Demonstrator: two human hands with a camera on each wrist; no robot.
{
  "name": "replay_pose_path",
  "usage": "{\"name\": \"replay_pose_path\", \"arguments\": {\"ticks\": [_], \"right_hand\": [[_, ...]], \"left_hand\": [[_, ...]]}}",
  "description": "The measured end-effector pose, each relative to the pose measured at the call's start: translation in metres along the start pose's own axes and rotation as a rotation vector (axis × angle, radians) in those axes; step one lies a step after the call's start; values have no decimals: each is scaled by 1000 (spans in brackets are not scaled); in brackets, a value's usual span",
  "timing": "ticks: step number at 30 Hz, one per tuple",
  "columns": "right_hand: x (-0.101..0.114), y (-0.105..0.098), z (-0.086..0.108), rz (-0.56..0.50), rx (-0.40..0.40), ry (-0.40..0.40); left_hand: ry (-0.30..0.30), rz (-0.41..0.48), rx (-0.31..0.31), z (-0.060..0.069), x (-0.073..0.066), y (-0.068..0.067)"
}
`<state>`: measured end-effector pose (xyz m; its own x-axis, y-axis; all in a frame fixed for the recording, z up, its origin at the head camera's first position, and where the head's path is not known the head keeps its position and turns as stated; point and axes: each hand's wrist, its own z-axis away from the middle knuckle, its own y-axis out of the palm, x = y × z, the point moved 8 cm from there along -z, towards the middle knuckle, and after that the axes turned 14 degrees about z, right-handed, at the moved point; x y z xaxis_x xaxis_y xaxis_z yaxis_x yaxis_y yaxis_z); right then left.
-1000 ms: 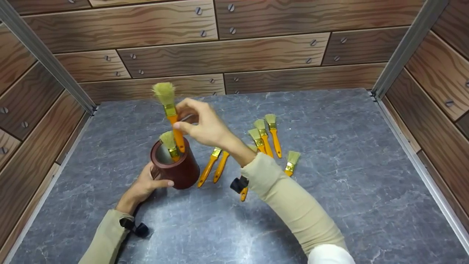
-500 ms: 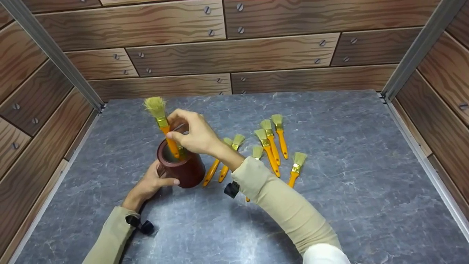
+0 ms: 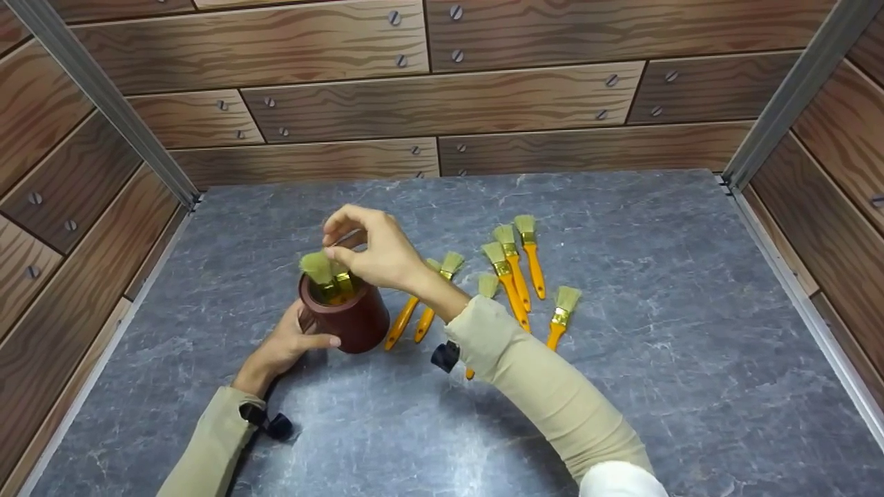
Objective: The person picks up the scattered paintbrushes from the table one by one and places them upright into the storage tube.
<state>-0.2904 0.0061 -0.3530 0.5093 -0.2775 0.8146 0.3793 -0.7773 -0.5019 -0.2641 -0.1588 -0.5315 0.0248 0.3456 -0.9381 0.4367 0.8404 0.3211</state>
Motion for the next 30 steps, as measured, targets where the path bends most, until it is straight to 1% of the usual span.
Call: {"name": "replay_pose_path", "arguments": {"ticks": [5,11,14,17,21,26,30], "right_hand": [[-3,-10,11,37,-1,21],[-9,-34,31,133,-40,46],[-15,-47,42,171,-64,72],[-23,-61,54,206,-81,115],[-34,-78,71,252,-86,164],[-46,-95,93,340,-90,192],[-58,-105,112,409,-92,219]], "left_hand": [[6,13,6,-2,2,3],[4,7,3,-2,3,2],[9,4,1,-1,2,1],[10,1,-5,0,1,0],[7,-4,-15,1,0,-1],[12,-6,-10,1,-1,-1],[2,-6,-17,2,0,-1]]}}
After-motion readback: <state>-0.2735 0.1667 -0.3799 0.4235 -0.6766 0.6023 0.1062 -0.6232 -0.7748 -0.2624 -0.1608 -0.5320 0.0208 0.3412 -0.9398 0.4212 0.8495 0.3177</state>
